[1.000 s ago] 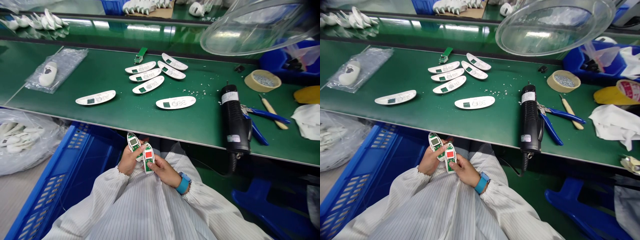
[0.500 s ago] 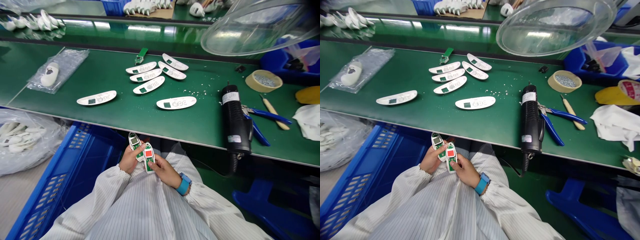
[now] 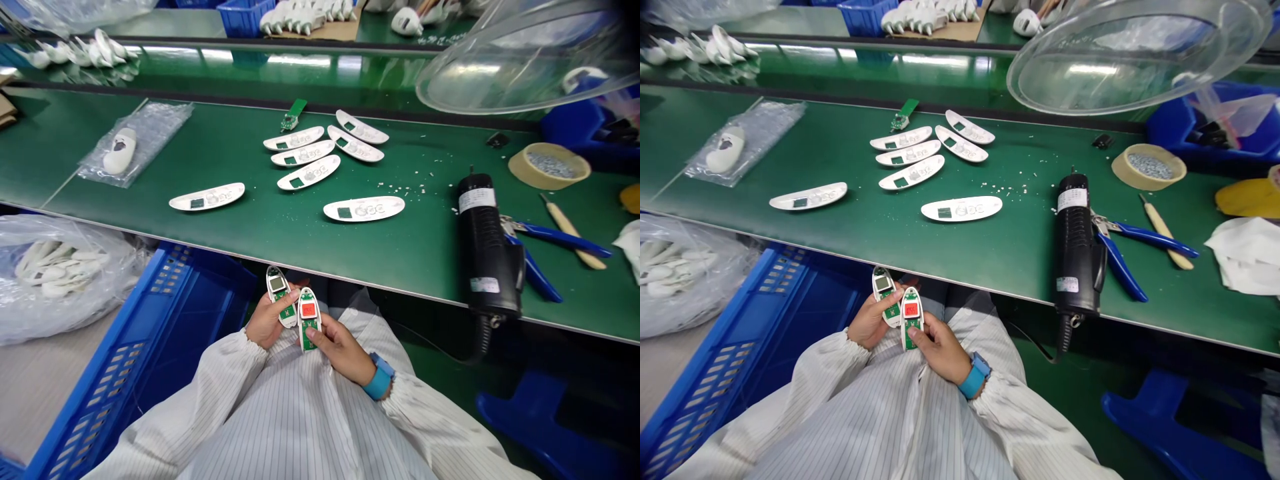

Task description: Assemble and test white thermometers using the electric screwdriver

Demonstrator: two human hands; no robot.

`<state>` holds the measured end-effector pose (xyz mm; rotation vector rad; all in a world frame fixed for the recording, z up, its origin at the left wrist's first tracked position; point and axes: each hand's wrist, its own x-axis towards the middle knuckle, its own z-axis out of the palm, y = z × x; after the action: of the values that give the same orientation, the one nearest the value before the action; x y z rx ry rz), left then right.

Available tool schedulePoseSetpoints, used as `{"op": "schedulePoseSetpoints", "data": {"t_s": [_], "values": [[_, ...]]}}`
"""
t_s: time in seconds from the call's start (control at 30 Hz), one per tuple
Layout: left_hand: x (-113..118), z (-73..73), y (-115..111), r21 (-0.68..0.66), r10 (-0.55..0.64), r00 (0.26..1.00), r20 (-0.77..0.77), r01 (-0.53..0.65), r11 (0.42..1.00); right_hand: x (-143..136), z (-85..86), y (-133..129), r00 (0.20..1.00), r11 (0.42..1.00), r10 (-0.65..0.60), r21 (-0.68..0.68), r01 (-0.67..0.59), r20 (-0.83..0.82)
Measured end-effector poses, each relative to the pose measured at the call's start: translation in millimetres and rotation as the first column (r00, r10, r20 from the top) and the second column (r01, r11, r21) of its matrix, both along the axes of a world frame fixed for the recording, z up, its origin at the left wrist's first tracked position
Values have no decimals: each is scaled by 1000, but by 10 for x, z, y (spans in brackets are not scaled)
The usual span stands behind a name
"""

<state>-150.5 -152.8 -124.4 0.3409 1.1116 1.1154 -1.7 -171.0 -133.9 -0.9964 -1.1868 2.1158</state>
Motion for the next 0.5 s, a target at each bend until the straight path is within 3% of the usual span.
{"op": "schedulePoseSetpoints", "data": {"t_s": [0.5], "values": [[0,24,-2,9,-10,997,75,10,1000,17,-31,-21,1000,999,5,33,-5,7]]}}
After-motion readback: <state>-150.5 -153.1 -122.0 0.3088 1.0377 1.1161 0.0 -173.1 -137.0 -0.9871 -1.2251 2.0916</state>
